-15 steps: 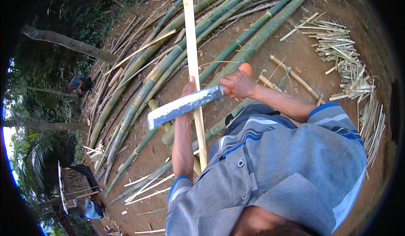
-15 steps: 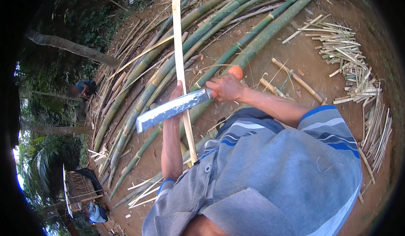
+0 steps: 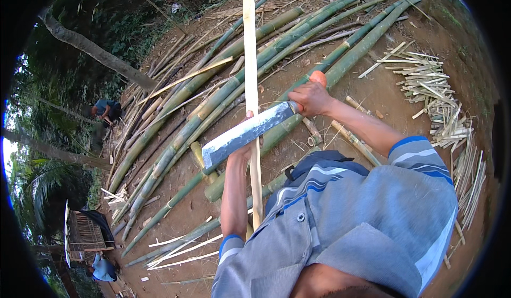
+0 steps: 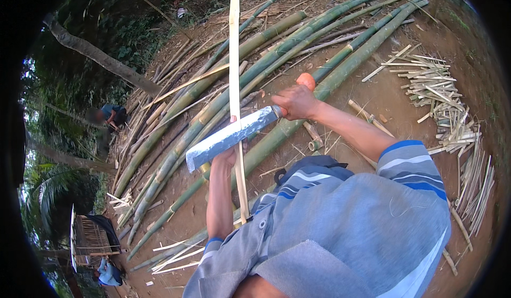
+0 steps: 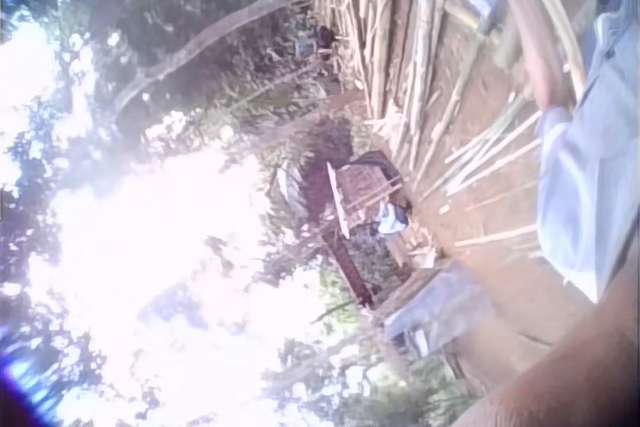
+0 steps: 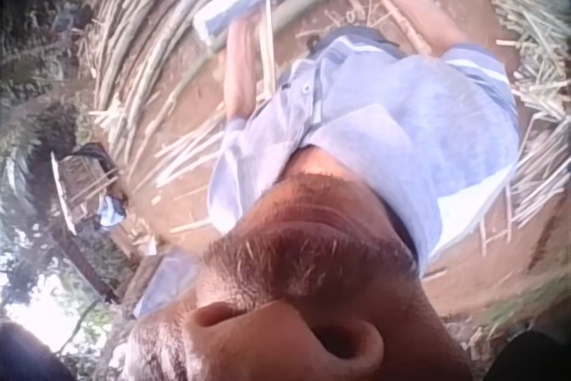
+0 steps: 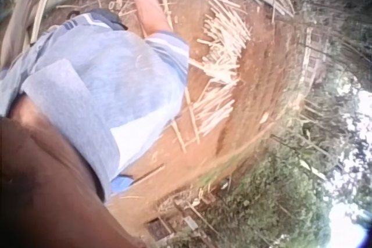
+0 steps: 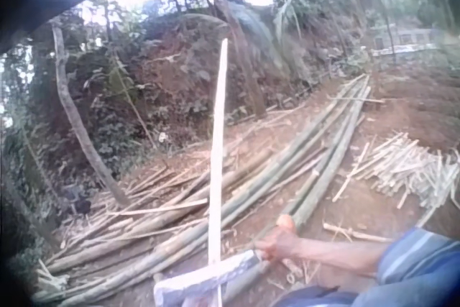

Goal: The person uses a machete to split long bamboo poles into thin strips. They hold the bamboo vertically and strike it repeatedly to separate the sections. The person also chops a thick bamboo segment into smaller pieces and splits them into strips.

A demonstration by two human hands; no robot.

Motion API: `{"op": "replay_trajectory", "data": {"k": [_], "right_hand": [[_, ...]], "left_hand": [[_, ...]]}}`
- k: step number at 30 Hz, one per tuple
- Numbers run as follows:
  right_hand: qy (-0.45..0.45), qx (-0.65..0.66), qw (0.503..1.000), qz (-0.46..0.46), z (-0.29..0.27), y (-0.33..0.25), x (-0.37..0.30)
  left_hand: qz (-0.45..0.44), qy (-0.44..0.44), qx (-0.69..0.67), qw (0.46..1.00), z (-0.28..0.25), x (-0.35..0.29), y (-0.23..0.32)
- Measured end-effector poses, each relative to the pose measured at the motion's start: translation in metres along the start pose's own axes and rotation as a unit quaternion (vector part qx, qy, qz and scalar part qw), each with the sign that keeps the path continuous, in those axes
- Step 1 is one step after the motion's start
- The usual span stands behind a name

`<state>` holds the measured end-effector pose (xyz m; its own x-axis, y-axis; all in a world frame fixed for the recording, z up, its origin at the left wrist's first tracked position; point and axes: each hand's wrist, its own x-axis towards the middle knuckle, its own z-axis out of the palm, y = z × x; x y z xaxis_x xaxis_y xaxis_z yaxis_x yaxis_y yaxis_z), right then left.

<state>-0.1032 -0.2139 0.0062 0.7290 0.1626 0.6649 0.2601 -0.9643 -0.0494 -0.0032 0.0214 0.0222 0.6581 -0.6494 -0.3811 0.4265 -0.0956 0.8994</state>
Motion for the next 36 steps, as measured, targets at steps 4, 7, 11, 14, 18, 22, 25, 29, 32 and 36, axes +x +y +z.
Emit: {"op": "replay_trajectory", "data": {"k": [4,7,11,14,18,22,25,29,32,36], "right_hand": [[-0.003,-0.014,1.000,-0.002,0.000,0.016,0.011],[-0.029,-0.034,0.975,0.220,-0.025,0.063,0.020],[-0.023,-0.063,0.954,0.291,-0.072,0.105,0.055],[-0.091,0.003,0.973,0.210,-0.034,0.093,0.028],[0.011,0.000,0.989,0.145,-0.010,0.134,0.041],[0.017,-0.029,0.977,0.209,-0.007,0.175,0.047],[-0.032,0.014,0.985,0.170,0.000,0.158,0.043],[0.004,-0.002,0.987,0.161,-0.009,0.221,0.053],[0.023,-0.034,0.987,0.158,-0.015,0.232,0.057],[-0.043,0.034,0.991,0.124,0.000,0.210,0.046]], "left_hand": [[-0.018,-0.002,-0.007,1.000,0.005,-0.005,0.018],[-0.010,-0.017,0.075,0.997,0.006,-0.006,0.014],[-0.024,-0.082,0.007,0.996,0.001,-0.003,-0.004],[-0.036,-0.018,0.053,0.998,0.002,0.002,-0.010],[-0.031,-0.010,0.070,0.997,0.017,0.003,-0.017],[-0.032,0.031,0.054,0.998,0.011,0.023,-0.027],[-0.050,0.061,0.090,0.993,0.008,0.020,-0.041],[-0.047,0.038,0.089,0.994,0.021,0.024,-0.059],[-0.032,0.050,0.110,0.992,0.027,0.040,-0.047],[-0.050,0.082,0.202,0.975,-0.011,0.055,-0.100]]}}
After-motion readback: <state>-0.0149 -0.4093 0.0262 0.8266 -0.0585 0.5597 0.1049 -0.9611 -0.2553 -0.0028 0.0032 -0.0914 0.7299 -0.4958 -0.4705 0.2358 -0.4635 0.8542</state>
